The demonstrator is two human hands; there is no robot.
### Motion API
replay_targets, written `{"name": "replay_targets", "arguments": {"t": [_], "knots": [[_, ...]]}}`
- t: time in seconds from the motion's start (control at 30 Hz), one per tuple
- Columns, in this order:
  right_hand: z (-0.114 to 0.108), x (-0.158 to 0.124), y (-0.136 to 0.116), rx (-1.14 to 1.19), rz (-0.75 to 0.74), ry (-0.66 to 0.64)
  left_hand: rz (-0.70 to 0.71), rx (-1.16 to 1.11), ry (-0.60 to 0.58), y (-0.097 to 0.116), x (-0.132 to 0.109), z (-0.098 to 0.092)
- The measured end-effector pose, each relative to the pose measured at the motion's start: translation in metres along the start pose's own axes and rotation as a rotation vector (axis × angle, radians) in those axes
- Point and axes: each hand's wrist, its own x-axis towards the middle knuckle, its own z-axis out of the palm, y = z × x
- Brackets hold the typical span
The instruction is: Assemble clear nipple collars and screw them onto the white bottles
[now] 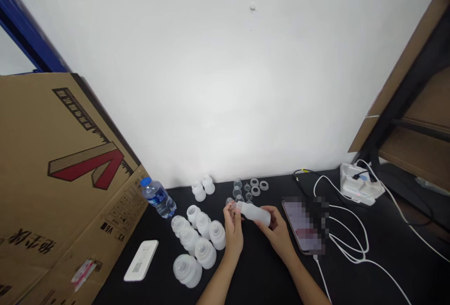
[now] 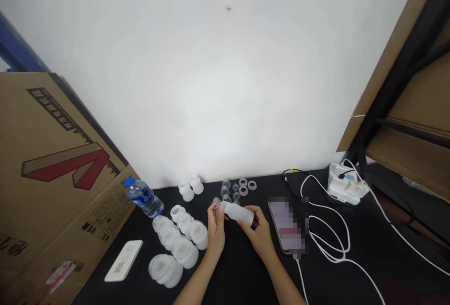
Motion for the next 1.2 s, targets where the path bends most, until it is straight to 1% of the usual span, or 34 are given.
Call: {"name": "replay_targets", "arguments": {"t": [0.1,0.23,0.3,0.37,0.47,0.53,0.63,0.7,0.83,0.9,0.93,1.0,1.07,1.1,1.2], "knots": [[0.0,-0.002,-0.001,-0.07,-0.044,-0.012,-0.006,-0.01,-0.021,-0.001,0.0,0.0],[0.001,-0.003,-0.003,-0.149,-0.158,0.006,0.008,-0.024,-0.017,-0.003,0.001,0.0],[0.001,-0.004,-0.004,-0.152,-0.17,0.0,0.015,-0.025,-0.029,-0.003,0.0,0.0],[0.001,-0.005,-0.005,-0.132,-0.115,-0.031,0.015,-0.021,-0.042,-0.002,0.0,-0.001],[0.002,-0.005,-0.004,-0.127,-0.025,-0.076,0.005,-0.018,-0.027,-0.001,0.001,-0.002],[0.002,-0.005,-0.003,-0.178,-0.043,-0.069,0.0,-0.015,-0.013,0.0,0.001,-0.002],[0.001,-0.005,-0.004,-0.268,-0.122,-0.051,0.012,-0.015,-0.002,-0.001,0.003,-0.002],[0.002,-0.007,-0.005,-0.288,-0.118,-0.064,0.023,-0.027,0.006,-0.002,0.003,-0.003],[0.001,-0.01,-0.01,-0.238,0.021,-0.087,0.021,-0.019,-0.02,-0.004,0.001,-0.004],[0.002,-0.012,-0.012,-0.251,0.053,-0.095,0.026,-0.014,-0.047,-0.005,0.001,-0.004],[0.002,-0.012,-0.012,-0.268,0.039,-0.101,0.03,-0.013,-0.051,-0.005,0.0,-0.004],[0.003,-0.012,-0.012,-0.302,-0.04,-0.099,0.034,-0.013,-0.042,-0.005,0.0,-0.004],[0.003,-0.012,-0.011,-0.334,-0.13,-0.065,0.035,-0.012,-0.038,-0.005,-0.001,-0.004],[0.003,-0.011,-0.01,-0.35,-0.152,-0.047,0.036,-0.012,-0.046,-0.004,-0.001,-0.004],[0.002,-0.009,-0.01,-0.404,-0.125,-0.063,0.042,-0.003,-0.083,-0.002,-0.002,-0.003]]}}
